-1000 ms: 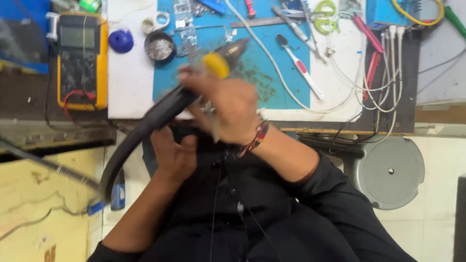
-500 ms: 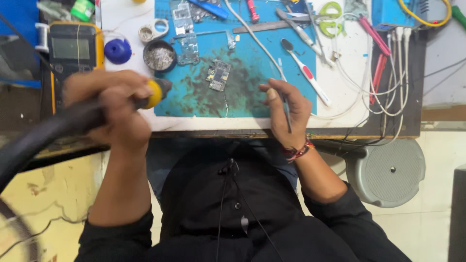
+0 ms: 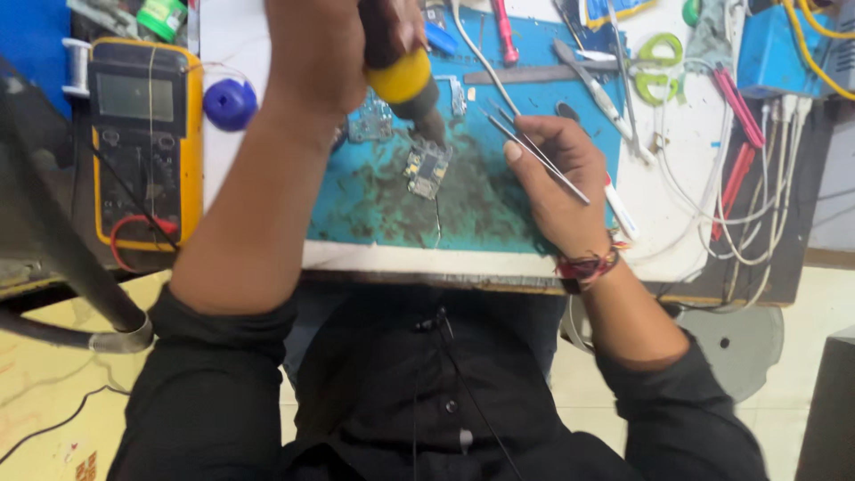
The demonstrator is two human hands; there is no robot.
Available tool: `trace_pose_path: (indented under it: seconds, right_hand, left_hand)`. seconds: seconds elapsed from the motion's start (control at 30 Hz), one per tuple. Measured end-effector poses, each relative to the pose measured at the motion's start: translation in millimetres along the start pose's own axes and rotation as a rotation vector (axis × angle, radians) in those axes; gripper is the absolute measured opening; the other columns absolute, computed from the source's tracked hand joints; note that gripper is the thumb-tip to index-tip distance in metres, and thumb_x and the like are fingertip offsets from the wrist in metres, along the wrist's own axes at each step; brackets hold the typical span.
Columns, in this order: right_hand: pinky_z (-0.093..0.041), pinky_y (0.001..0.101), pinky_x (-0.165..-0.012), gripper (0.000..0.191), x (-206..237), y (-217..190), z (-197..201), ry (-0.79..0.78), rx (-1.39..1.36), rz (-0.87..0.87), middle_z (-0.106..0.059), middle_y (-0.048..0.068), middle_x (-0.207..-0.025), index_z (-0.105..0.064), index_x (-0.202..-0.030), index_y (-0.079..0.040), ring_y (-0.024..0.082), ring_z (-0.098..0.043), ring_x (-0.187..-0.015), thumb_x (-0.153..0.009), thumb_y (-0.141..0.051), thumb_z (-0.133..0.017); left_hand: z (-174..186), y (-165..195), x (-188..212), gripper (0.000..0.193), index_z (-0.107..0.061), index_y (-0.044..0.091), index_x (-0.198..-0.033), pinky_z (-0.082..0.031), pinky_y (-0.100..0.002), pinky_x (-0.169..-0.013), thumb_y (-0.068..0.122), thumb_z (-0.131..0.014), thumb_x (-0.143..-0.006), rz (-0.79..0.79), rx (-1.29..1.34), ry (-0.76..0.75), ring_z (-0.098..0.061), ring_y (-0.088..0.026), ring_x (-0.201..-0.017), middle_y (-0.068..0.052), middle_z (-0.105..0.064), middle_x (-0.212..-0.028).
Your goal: The person uses a soldering iron and tweezers to work on a small circuit board, then switches to a hot air gun to heat the board while holding it with tweezers. The person continues alternating between soldering and heating to adjust components on the board.
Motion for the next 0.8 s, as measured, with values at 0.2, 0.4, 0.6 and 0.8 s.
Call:
trace_pose_path:
  seconds: [0.2,0.4,0.6,0.8]
  right_hand:
    - [-0.050,0.0225,-0.080,0.024,25.6,-7.8,13.4,0.009,0.157,-0.061,-0.072,0.006,-0.105,-0.073,-0.119,0.002,0.008,-0.063,-0.091,-0.096,0.001,-0.077]
    - [-0.056,0.0241,-0.090,0.026,50.4,-11.7,7.3,-0.018,0.194,0.092,-0.075,0.014,-0.119,-0.073,-0.121,0.001,0.015,-0.072,-0.105,-0.096,0.003,-0.077]
    - [-0.059,0.0264,-0.086,0.021,56.0,-17.1,8.2,-0.003,0.252,0.080,-0.075,0.016,-0.110,-0.073,-0.111,0.002,0.018,-0.074,-0.098,-0.091,0.008,-0.079]
    - [-0.058,0.0240,-0.081,0.021,58.7,-18.3,13.1,-0.047,0.263,0.124,-0.075,0.015,-0.107,-0.073,-0.108,0.001,0.018,-0.074,-0.095,-0.090,0.010,-0.080]
  left_hand:
    - [-1.0,6.9,42.5,0.024,-0.061,-0.002,-0.084,-0.054,-0.039,-0.062,0.005,-0.062,-0.108,0.182,0.075,0.165,-0.059,-0.023,-0.055,-0.012,-0.057,-0.067]
    - [-21.2,15.0,46.9,0.028,-0.062,-0.004,-0.085,-0.055,-0.038,-0.061,0.008,-0.065,-0.110,0.148,0.030,0.183,-0.059,-0.022,-0.055,-0.013,-0.058,-0.066]
    - [-26.1,6.2,58.3,0.024,-0.064,-0.003,-0.092,-0.057,-0.038,-0.064,0.007,-0.065,-0.114,0.161,0.027,0.183,-0.062,-0.023,-0.058,-0.012,-0.060,-0.069]
    - [-27.9,1.2,61.6,0.023,-0.068,-0.003,-0.097,-0.058,-0.035,-0.065,0.011,-0.064,-0.115,0.122,-0.041,0.119,-0.065,-0.021,-0.061,-0.011,-0.062,-0.071]
Point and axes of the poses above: each hand's wrist, its own x-axis away from the middle knuckle, its own z-axis out of the back of the hand, y = z × x, the point moved 1 cm from there along -x, towards the middle knuckle
